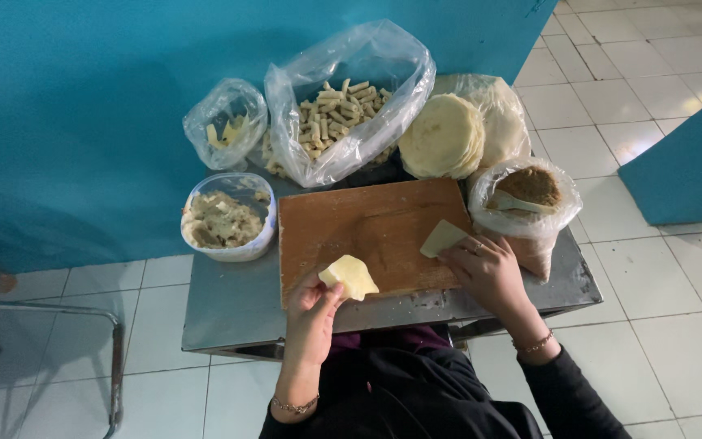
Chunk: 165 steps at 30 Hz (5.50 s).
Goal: The person spoons filling from a plastic bag onto triangular pastry wrappers on a wooden board and folds the wrappers over the filling into filled pastries, setting finished ones aside. At the end the person picks up and handles a round flatbread from a stack.
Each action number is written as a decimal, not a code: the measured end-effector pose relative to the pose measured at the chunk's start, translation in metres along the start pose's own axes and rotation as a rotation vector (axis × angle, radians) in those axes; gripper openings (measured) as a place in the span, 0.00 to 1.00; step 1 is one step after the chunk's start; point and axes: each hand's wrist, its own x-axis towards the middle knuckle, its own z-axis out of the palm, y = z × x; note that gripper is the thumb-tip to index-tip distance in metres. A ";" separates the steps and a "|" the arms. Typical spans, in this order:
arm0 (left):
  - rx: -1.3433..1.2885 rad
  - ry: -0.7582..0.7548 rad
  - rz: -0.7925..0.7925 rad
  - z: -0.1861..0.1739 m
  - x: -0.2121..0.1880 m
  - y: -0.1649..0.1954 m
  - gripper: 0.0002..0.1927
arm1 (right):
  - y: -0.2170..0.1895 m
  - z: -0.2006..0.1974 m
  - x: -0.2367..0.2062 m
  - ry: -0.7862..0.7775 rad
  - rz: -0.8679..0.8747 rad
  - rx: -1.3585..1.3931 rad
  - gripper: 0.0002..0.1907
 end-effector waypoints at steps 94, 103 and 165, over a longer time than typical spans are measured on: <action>-0.213 0.124 0.204 0.005 -0.004 -0.016 0.04 | -0.078 0.056 0.001 0.348 0.738 1.920 0.09; 0.244 0.034 0.171 0.000 0.019 0.007 0.04 | -0.041 0.015 0.007 0.636 0.675 1.820 0.08; 1.579 -0.139 0.521 0.026 0.000 0.044 0.21 | -0.182 0.169 0.215 -0.439 -0.624 0.297 0.20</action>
